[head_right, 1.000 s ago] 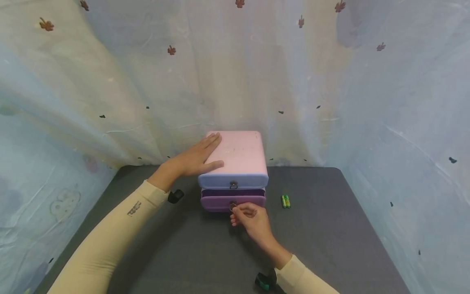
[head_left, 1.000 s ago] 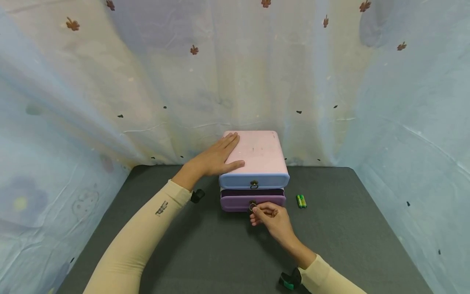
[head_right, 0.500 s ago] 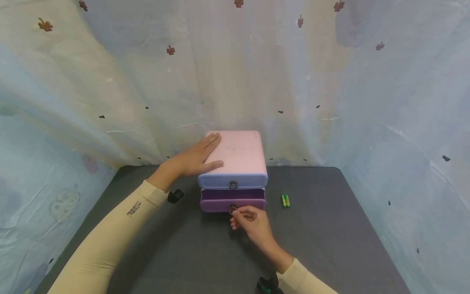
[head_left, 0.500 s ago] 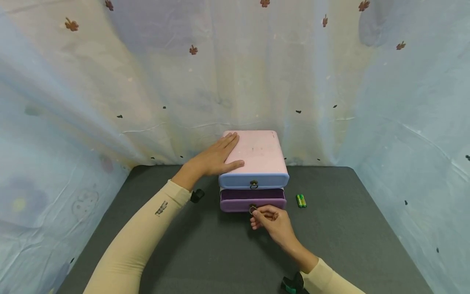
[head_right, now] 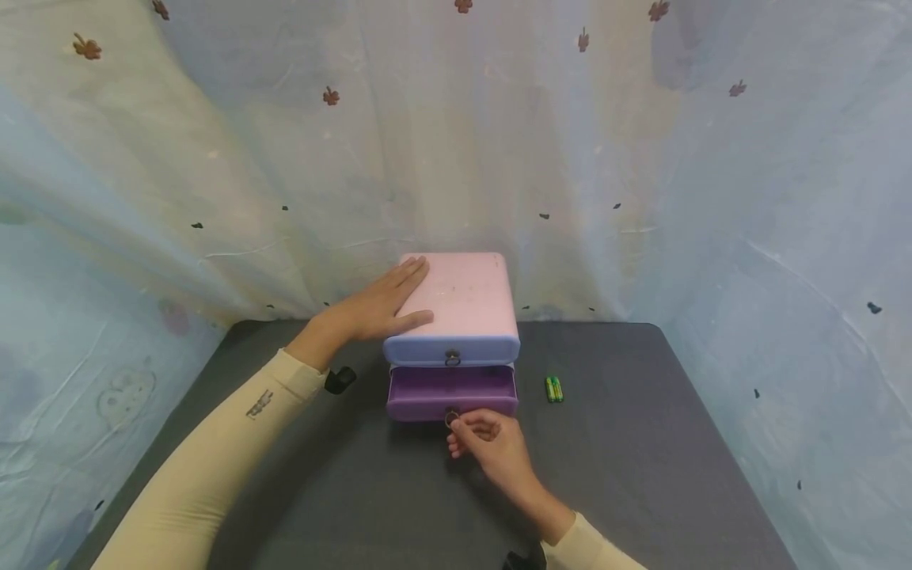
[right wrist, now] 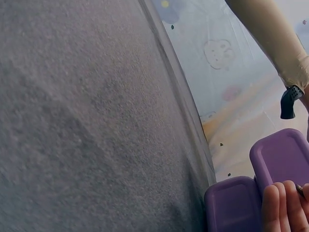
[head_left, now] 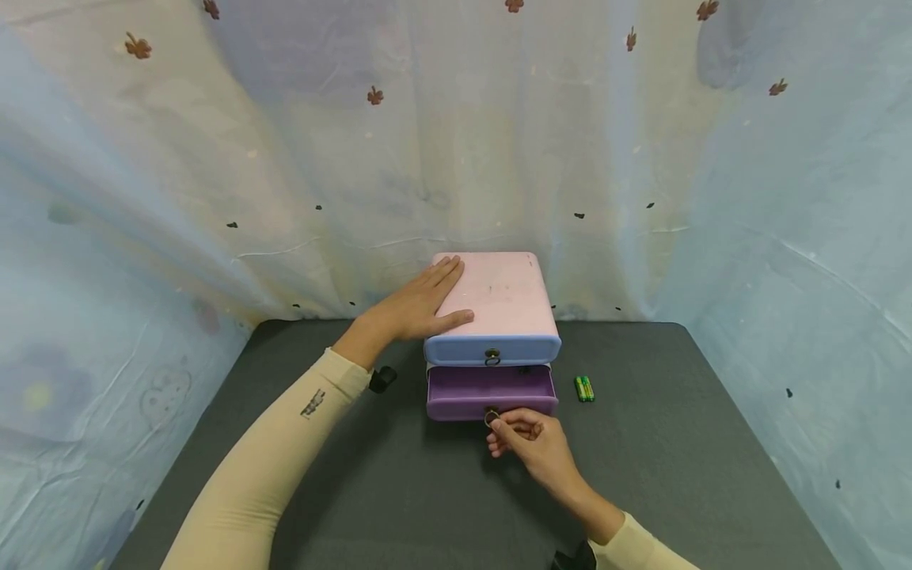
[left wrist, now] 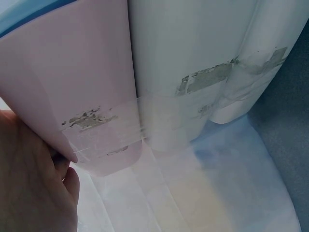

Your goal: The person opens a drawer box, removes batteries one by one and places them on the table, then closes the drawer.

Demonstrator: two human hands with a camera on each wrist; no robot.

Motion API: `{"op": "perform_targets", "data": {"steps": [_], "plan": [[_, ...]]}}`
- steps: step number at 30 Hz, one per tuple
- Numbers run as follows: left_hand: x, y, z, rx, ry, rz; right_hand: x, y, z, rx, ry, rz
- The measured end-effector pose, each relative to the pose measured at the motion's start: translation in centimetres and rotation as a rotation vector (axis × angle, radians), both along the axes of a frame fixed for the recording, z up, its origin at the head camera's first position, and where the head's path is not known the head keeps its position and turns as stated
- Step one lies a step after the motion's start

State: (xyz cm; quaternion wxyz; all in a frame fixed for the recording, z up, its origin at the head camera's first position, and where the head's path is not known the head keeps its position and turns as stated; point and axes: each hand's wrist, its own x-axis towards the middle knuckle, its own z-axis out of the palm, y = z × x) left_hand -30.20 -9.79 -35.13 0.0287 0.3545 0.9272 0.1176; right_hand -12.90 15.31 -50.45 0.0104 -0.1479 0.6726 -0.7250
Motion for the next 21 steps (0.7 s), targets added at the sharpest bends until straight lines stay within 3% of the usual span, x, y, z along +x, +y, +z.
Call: {"op": "perform_targets", "data": {"steps": [21], "plan": [[0.0,0.0,-0.1,0.008,0.006,-0.005,2.1,0.3,-0.1,0.034,-0.044,0.01]]}}
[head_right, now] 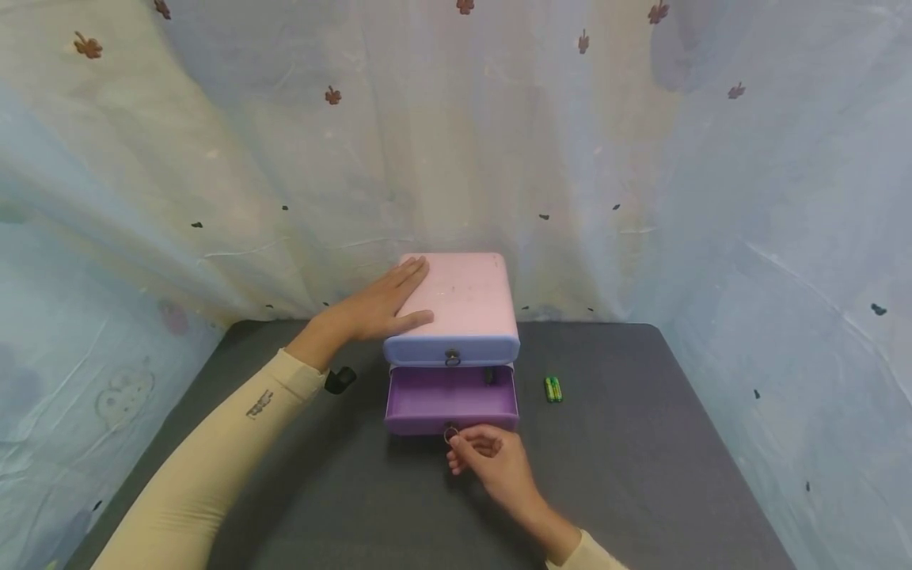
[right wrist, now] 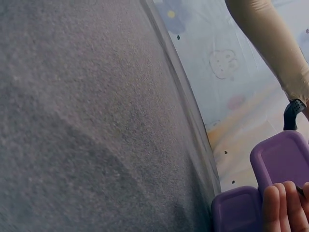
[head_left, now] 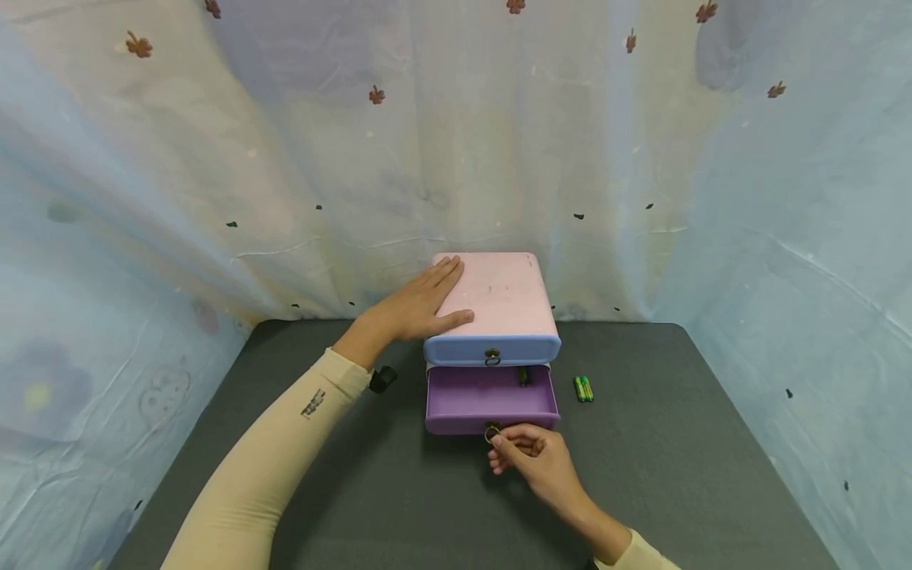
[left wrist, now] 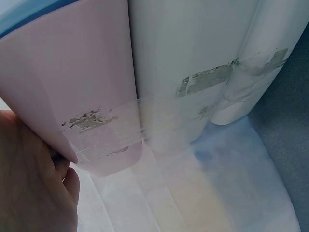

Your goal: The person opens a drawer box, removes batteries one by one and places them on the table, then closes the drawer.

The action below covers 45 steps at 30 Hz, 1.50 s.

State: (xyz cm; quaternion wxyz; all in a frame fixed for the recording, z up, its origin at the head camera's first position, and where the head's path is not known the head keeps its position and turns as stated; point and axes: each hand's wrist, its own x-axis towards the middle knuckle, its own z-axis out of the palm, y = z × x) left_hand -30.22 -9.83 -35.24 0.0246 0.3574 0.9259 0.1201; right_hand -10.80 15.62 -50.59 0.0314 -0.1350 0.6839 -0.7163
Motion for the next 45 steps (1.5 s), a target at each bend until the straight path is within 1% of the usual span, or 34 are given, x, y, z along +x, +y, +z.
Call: {"op": "perform_targets", "data": {"steps": [4,10,17,26,30,39,45], "plan": [[-0.1,0.0,0.0,-0.002,-0.001,0.001,0.3,0.0,-0.1,0.005,-0.009,0.004],[-0.1,0.0,-0.1,0.0,-0.004,-0.005,0.5,0.1,-0.2,-0.014,-0.002,0.007],[-0.3,0.0,-0.1,0.018,-0.007,-0.01,0.8,0.4,-0.2,-0.006,0.004,0.02],[-0.2,-0.1,0.0,0.023,-0.016,-0.015,1.3,0.7,-0.6,-0.024,0.022,0.056],[-0.2,0.0,0.0,0.02,-0.015,-0.012,1.5,0.7,-0.7,-0.032,0.006,0.053],[-0.2,0.0,0.1,0.023,-0.017,-0.016,2.2,0.6,-0.6,-0.048,0.021,0.064],[-0.1,0.0,0.2,0.022,-0.022,-0.016,2.6,0.6,-0.6,-0.039,0.012,0.062]]}}
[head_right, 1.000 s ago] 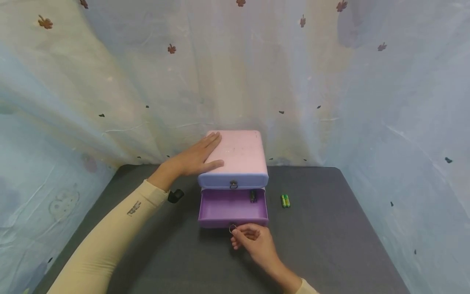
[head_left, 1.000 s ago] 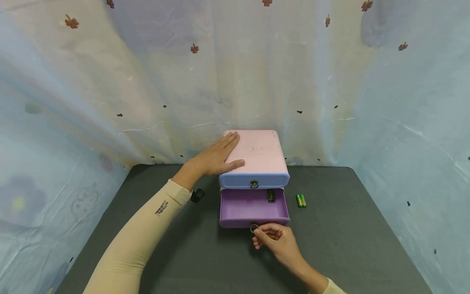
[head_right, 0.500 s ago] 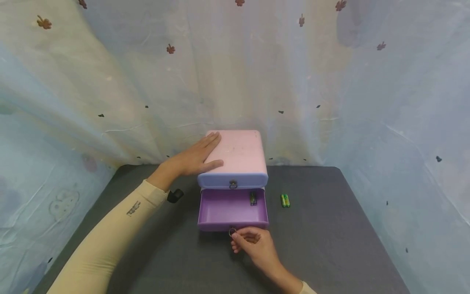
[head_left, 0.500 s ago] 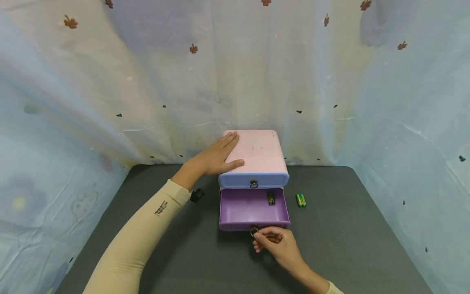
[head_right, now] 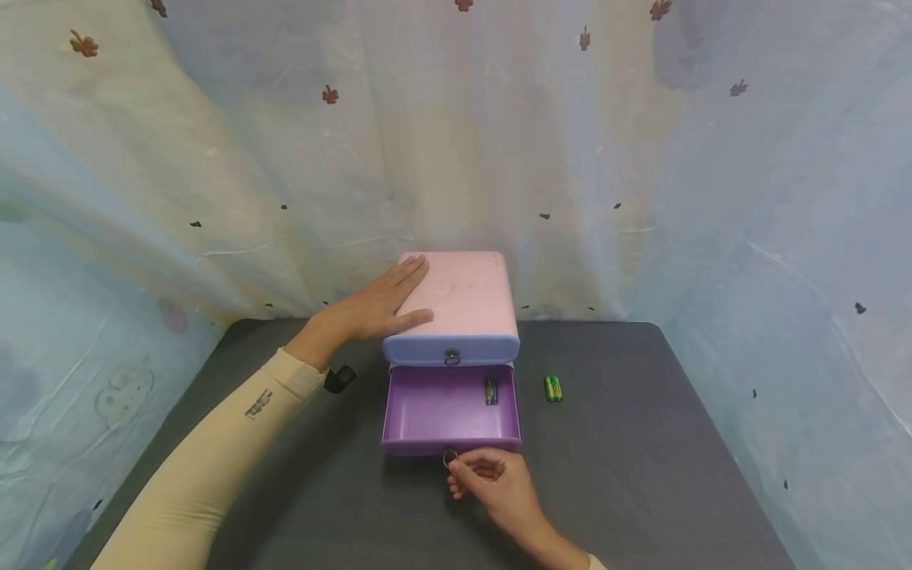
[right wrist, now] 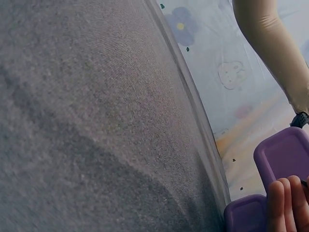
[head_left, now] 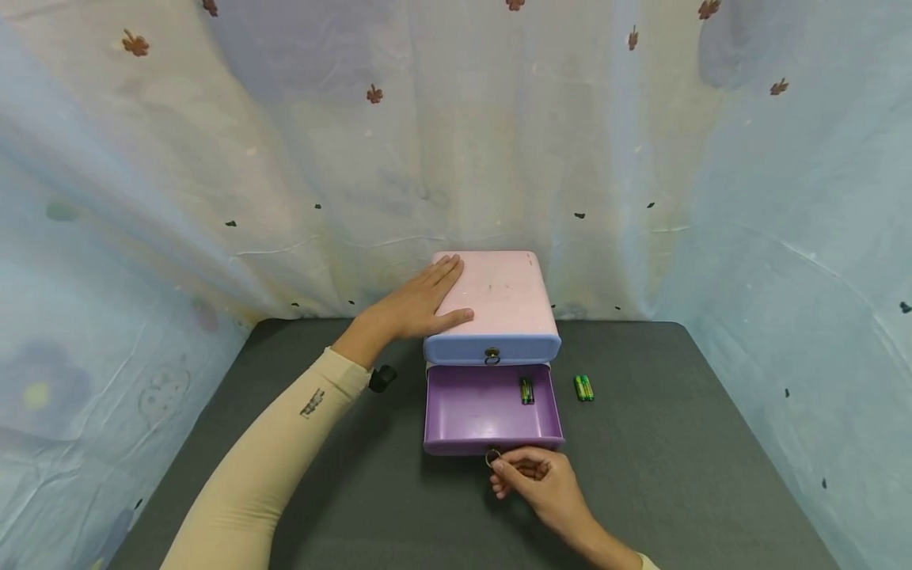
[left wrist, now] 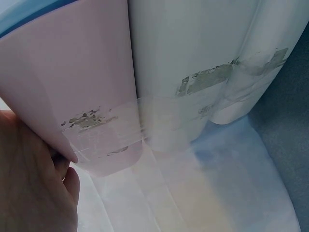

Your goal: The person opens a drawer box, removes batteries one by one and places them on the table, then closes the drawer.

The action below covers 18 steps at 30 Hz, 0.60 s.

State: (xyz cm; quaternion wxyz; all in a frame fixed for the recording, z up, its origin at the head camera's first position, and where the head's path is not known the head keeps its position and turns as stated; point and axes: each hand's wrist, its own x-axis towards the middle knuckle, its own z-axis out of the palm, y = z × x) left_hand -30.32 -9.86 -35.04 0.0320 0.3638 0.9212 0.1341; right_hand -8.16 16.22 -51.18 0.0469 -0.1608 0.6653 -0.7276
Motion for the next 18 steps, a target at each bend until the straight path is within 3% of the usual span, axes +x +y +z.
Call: {"op": "perform_targets", "data": {"steps": [13,18], "plan": [[-0.09,0.01,0.01,0.001,-0.001,-0.002,0.48,0.11,-0.36,-0.034,0.058,0.025],[-0.16,0.0,-0.11,0.002,-0.001,-0.001,0.76,0.19,-0.38,-0.029,0.043,0.038]]}}
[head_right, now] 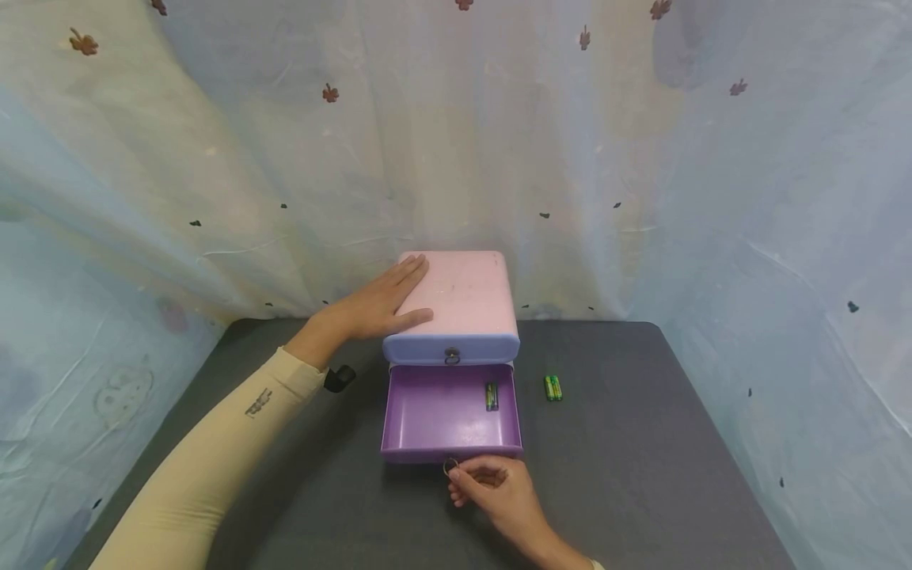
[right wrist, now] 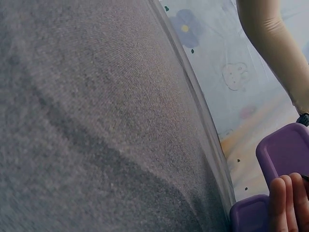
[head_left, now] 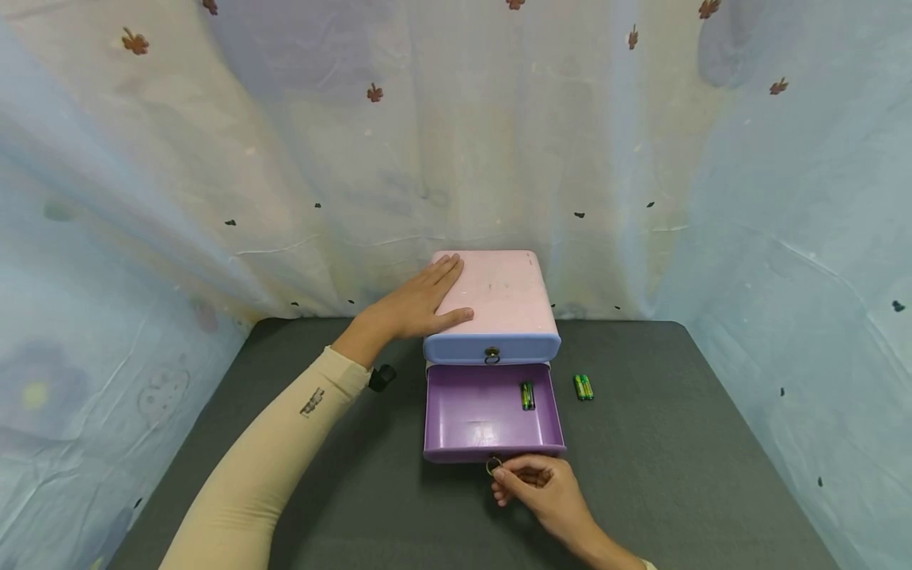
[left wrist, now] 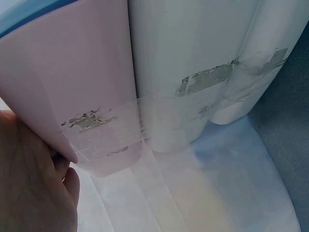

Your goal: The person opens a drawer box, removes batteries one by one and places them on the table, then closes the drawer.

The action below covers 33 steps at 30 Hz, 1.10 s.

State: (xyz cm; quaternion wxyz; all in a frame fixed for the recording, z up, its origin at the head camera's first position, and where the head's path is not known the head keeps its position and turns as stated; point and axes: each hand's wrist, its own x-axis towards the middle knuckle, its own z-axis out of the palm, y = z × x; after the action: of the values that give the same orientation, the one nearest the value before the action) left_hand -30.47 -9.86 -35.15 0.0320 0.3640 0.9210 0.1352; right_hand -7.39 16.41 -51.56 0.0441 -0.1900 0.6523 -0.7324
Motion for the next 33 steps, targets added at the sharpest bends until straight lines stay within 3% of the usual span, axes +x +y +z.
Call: {"op": "perform_targets", "data": {"steps": [33], "plan": [[-0.12,0.0,-0.05,-0.004,0.011,-0.002,0.97,-0.14,-0.54,-0.029,0.054,0.017]]}}
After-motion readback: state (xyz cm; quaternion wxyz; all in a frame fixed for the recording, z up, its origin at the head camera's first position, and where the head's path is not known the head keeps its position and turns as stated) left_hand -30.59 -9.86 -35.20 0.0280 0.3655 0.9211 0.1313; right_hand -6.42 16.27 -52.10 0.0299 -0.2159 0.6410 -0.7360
